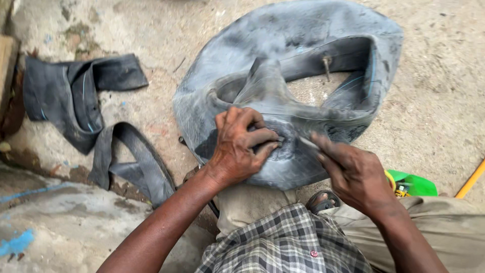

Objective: The person applies glue to a damaged area on a tire inner tube, rubs it in, and then presses a patch over the glued area. The person smooths the patch with fingers and a small tool to ensure adhesion.

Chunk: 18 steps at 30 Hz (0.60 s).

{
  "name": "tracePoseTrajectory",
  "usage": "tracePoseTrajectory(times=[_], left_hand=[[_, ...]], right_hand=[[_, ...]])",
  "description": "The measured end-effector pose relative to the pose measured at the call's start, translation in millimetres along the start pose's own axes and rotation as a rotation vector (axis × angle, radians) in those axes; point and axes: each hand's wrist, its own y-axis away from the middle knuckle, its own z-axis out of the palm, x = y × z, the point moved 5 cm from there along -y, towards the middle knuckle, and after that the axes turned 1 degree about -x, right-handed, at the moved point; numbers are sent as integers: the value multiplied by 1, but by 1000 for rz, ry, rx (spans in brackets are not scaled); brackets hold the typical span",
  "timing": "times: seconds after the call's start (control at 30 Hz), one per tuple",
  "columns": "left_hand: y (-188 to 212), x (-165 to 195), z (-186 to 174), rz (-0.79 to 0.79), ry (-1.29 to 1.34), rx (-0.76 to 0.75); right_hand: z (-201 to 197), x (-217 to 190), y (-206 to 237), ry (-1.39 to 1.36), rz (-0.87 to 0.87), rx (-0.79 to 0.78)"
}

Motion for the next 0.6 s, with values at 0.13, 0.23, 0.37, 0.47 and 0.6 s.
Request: tracePoseTrajectory(times=[0.13,0.23,0.37,0.47,0.6], left_hand=[[5,-9,-2,9,20,-7],[8,-16,1,0,65,-35],[9,-20,2,18,83,-22],[10,-21,0,42,75,-16],[9,-24,-2,38,97,-13]], right_hand=[[7,-32,-26,64,-29,-37],[15,-37,-27,54,-23,-70],[26,-32,-24,64,-35,-89],[27,-32,-24,126,-105,-77],[29,-30,-26,174,-73,-126]])
